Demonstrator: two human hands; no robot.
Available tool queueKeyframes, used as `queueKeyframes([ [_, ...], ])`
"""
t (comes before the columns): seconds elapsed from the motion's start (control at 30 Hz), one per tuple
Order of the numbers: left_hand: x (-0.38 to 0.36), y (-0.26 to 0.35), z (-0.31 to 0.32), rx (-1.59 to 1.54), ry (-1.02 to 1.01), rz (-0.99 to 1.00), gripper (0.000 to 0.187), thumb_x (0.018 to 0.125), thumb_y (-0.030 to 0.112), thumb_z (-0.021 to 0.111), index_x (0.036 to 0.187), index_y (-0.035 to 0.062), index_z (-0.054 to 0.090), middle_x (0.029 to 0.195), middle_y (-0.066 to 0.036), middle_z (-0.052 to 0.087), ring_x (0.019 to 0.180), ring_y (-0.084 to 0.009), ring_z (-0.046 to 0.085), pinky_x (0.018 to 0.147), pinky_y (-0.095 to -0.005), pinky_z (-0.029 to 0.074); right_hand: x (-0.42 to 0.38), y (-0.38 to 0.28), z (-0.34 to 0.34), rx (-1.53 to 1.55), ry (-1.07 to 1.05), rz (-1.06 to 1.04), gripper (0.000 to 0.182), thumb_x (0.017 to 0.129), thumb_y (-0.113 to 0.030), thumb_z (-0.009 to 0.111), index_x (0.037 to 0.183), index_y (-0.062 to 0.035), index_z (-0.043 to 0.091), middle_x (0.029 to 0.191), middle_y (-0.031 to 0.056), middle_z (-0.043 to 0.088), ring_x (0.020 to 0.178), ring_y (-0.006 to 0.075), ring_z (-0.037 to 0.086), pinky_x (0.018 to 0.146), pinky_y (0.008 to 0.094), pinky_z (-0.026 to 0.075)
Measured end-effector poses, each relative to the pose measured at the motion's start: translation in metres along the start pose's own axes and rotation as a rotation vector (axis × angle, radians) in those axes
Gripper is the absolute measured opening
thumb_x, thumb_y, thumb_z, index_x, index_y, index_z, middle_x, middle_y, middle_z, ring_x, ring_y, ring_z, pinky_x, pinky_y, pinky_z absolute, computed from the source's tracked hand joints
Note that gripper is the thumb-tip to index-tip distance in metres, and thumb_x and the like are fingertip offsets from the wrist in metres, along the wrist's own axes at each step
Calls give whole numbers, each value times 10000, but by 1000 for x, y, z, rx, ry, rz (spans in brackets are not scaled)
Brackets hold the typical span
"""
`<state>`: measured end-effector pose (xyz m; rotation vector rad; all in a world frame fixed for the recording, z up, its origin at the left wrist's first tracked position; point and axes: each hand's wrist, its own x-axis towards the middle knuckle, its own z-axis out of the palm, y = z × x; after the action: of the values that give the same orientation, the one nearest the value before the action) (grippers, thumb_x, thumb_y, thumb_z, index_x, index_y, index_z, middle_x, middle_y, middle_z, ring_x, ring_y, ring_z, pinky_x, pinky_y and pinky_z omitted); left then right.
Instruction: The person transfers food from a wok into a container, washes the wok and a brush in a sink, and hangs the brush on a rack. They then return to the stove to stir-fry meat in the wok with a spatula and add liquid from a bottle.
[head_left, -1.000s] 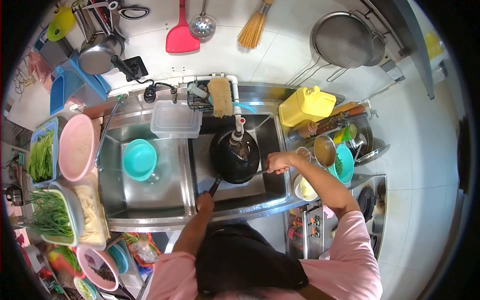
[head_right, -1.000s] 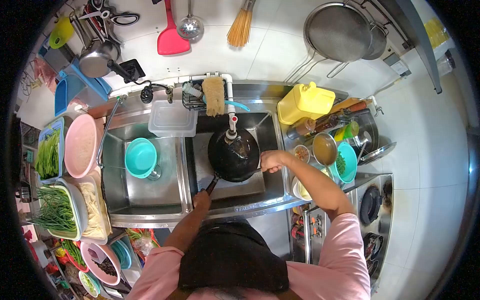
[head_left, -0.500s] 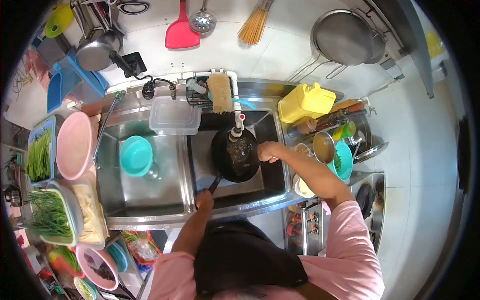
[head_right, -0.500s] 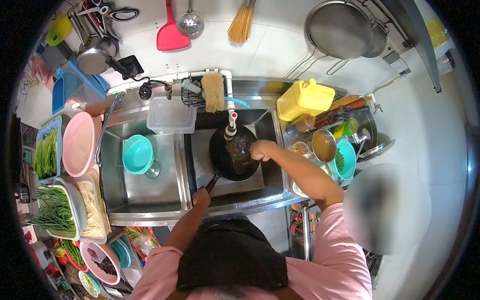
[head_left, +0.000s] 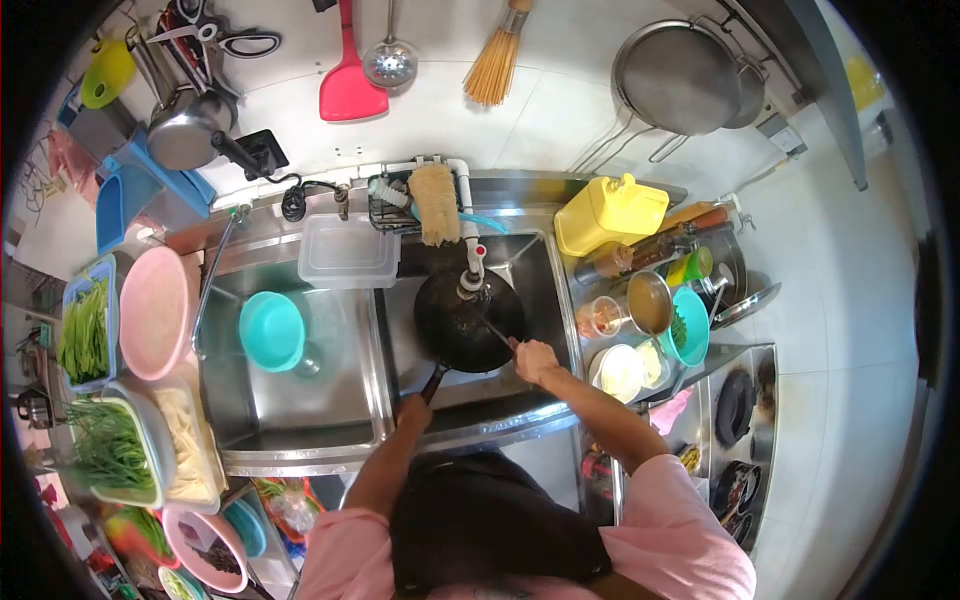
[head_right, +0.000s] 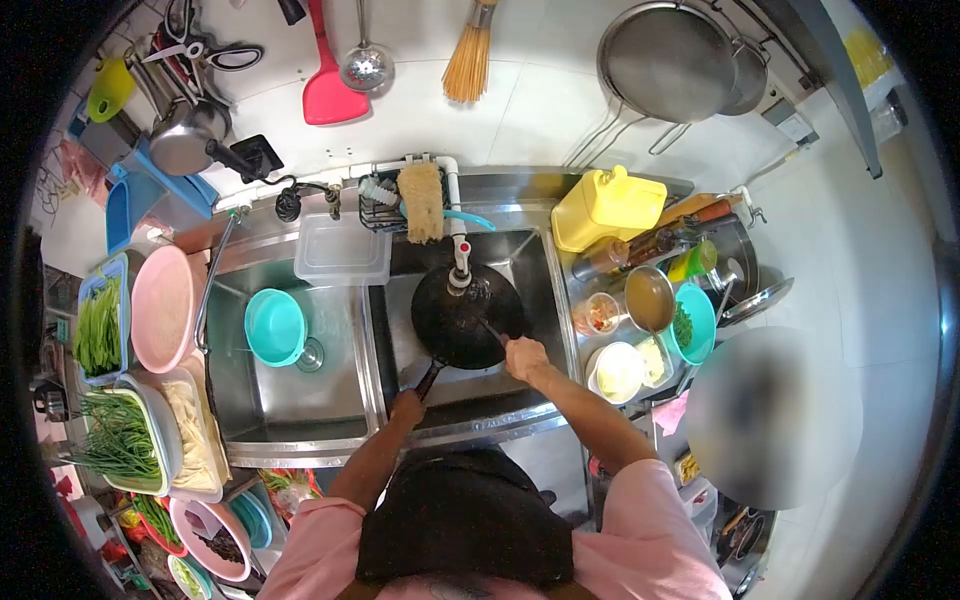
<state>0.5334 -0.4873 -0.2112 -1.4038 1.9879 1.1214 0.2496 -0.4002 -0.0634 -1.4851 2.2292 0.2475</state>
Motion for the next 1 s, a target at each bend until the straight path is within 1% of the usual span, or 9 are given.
queueKeyframes([
  [0.1, -1, -1, 0, -75, 29, 36, 359, 833, 199, 697, 1111, -25, 658, 1110, -283, 655, 1043, -431, 644, 896, -479, 525, -14, -2, -14, 599, -286, 288, 293, 882, -164, 566, 1113, -23, 676, 784, 170, 704, 650, 295, 709, 571, 409, 574],
  [0.23, -9, 1, 1, -340, 137, 210, 394, 858, 302, 681, 1143, 32, 649, 1112, -282, 652, 1075, -427, 628, 939, -469, 480, -17, -34, 59, 863, -284, 473, 304, 907, -220, 578, 1146, -57, 670, 694, 112, 674, 549, 235, 671, 493, 372, 552],
  [0.37, 3, 6, -3, -508, -132, 184, 623, 888, 600, 577, 1117, 30, 679, 1093, -258, 659, 1038, -359, 646, 925, -448, 468, -5, -95, 117, 1213, -284, 326, 370, 888, -251, 620, 1164, -6, 607, 752, 137, 664, 594, 237, 659, 508, 371, 534],
  [0.5, 10, 16, -2, -754, -266, -149, 620, 907, 580, 554, 1012, -9, 717, 922, -215, 690, 942, -354, 659, 825, -410, 488, -1, -116, 127, 1614, -585, 125, 374, 865, -263, 628, 1141, -10, 638, 786, 182, 687, 718, 299, 694, 589, 424, 547],
  [0.6, 40, -4, 24, -408, -122, 6, 635, 867, 614, 584, 1006, 10, 722, 885, -212, 695, 875, -352, 673, 789, -413, 503, 10, -98, 37, 830, -312, -84, 277, 836, -254, 645, 1011, -42, 678, 781, 202, 665, 726, 331, 673, 658, 427, 538],
  [0.7, 30, -7, 13, -445, -125, 87, 589, 841, 575, 622, 1055, 32, 703, 926, -244, 698, 920, -402, 676, 813, -456, 508, 45, -70, -113, 502, 474, -256, 206, 872, -172, 620, 1002, -47, 717, 760, 124, 701, 650, 218, 674, 631, 345, 541],
  [0.8, 34, -22, 26, -508, 8, 165, 497, 854, 502, 634, 1028, 42, 706, 931, -244, 697, 935, -409, 668, 826, -479, 501, 66, -87, -301, 837, 902, -154, 329, 978, -287, 555, 999, 10, 696, 658, 77, 634, 623, 114, 612, 578, 305, 472],
  [0.9, 19, -17, 16, -452, 72, 175, 472, 868, 464, 631, 994, 14, 703, 909, -261, 688, 921, -433, 660, 814, -488, 502, 97, -114, -432, 583, 1230, -172, 425, 881, -368, 652, 1049, 22, 668, 801, 147, 703, 820, 286, 696, 750, 392, 516],
  [1.0, 35, -31, 36, -464, 100, 169, 496, 874, 473, 625, 974, -7, 701, 893, -274, 684, 914, -448, 654, 806, -495, 503, 131, -125, -490, 617, 1563, 60, 482, 827, -395, 689, 1092, -3, 597, 865, 153, 722, 900, 304, 692, 808, 411, 513],
])
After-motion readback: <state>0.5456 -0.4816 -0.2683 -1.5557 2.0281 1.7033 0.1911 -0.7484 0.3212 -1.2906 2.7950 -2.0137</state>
